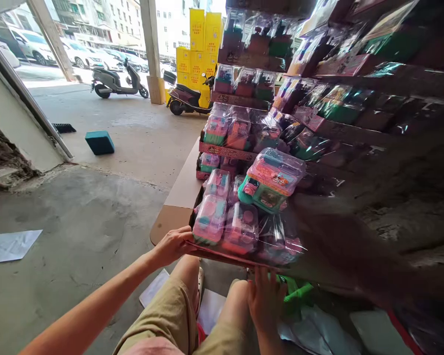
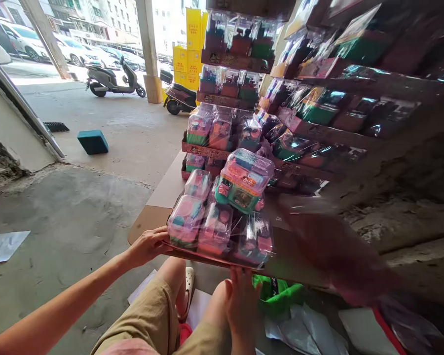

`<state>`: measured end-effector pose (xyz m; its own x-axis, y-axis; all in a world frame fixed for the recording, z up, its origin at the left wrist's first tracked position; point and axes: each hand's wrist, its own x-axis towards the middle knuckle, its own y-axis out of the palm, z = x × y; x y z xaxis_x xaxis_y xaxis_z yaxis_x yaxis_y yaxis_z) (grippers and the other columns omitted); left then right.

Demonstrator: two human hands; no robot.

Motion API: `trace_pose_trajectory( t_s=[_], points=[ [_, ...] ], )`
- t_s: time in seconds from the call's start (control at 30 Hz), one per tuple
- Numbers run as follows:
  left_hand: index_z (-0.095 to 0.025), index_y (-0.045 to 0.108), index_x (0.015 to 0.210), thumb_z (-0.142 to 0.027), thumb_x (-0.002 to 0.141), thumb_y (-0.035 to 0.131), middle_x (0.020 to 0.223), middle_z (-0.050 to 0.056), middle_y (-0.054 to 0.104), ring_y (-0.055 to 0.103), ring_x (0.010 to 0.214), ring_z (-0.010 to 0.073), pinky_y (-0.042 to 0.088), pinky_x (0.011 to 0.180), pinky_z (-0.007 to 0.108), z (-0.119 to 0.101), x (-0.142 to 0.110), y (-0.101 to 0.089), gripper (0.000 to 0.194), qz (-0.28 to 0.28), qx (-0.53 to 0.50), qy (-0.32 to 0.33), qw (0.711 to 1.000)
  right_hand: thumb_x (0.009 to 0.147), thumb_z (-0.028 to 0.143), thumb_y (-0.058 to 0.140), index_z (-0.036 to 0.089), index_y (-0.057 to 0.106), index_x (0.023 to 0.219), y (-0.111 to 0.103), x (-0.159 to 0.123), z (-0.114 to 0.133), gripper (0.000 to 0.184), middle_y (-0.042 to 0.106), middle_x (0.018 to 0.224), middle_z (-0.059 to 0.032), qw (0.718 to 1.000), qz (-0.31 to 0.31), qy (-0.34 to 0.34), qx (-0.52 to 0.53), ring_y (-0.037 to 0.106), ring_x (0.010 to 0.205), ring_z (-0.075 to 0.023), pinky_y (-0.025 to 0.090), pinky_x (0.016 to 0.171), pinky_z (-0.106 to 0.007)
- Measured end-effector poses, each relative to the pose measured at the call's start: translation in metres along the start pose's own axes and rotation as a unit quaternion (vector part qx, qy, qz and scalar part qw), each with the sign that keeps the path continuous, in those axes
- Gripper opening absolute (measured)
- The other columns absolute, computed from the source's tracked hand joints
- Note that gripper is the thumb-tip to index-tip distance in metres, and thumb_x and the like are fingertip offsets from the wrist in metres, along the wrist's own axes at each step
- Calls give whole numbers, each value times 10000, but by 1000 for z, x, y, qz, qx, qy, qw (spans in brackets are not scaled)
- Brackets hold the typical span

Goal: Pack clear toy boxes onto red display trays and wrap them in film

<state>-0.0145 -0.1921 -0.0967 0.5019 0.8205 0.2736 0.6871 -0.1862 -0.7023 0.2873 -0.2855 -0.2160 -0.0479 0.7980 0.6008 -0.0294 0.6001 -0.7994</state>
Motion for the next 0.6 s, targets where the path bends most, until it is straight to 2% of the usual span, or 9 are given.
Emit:
trace_pose_trajectory(
  t_s=[0.1,0.17,0.23,0.3,0.33,0.4,0.47,0.53,0.6],
  points=[
    [-173,590,709,-238,852,452,775,18,567,524,658,116,410,618,201,3,0,0,209,0,-2,14,1000,939,351,292,135,206,1468,-24,5,-39,578,448,1355,-258,989,-64,130,-14,401,1237,-467,322,858,-714],
    [-181,596,734,-241,857,443,784,19,568,531,682,122,420,640,203,3,-1,-1,206,0,-5,15,1000,934,361,311,136,129,1481,-48,29,-50,619,339,1429,-260,969,-143,199,29,310,1300,-464,317,884,-716],
    [-185,600,756,-239,859,431,796,23,571,536,703,128,425,655,205,2,-1,-1,205,0,-10,16,1000,902,386,430,148,123,1480,-74,71,-49,697,290,1463,-232,953,-204,202,101,299,1324,-421,300,972,-662],
    [-185,597,761,-226,853,424,809,27,574,539,712,130,425,662,208,0,-2,0,200,2,-12,12,1000,829,441,568,153,95,1478,-98,127,-39,853,280,1465,-223,953,-216,132,168,389,1278,-380,309,1013,-601],
    [-185,592,751,-216,849,421,812,28,574,539,711,129,423,662,209,-1,-2,0,199,3,-10,8,1000,778,486,624,168,104,1475,-108,156,-34,926,266,1473,-211,953,-208,98,196,402,1271,-363,311,1027,-576],
    [-183,579,734,-201,845,413,824,29,576,542,711,128,420,663,212,-2,-3,0,200,2,-5,-4,1000,692,562,672,189,94,1471,-122,213,-26,1039,230,1491,-192,951,-139,41,273,369,1300,-350,319,1033,-555],
    [-182,568,725,-200,849,406,830,29,574,546,716,129,417,665,214,-4,-3,1,204,1,-3,-11,1000,601,602,715,216,87,1468,-130,259,-21,1138,243,1489,-184,935,-55,38,349,367,1303,-350,371,995,-543],
    [-181,559,718,-199,852,402,824,29,571,550,721,132,416,667,216,-5,-3,2,208,-1,-4,-17,1000,547,584,748,237,164,1447,-134,288,-17,1128,365,1427,-168,908,27,46,415,450,1239,-333,435,941,-505],
    [-178,549,699,-194,852,404,806,30,568,550,711,132,414,658,214,-5,-3,4,211,-1,-4,-22,1000,533,541,765,238,316,1372,-137,301,-15,999,527,1272,-133,883,69,54,461,569,1088,-294,485,879,-452]
  ],
)
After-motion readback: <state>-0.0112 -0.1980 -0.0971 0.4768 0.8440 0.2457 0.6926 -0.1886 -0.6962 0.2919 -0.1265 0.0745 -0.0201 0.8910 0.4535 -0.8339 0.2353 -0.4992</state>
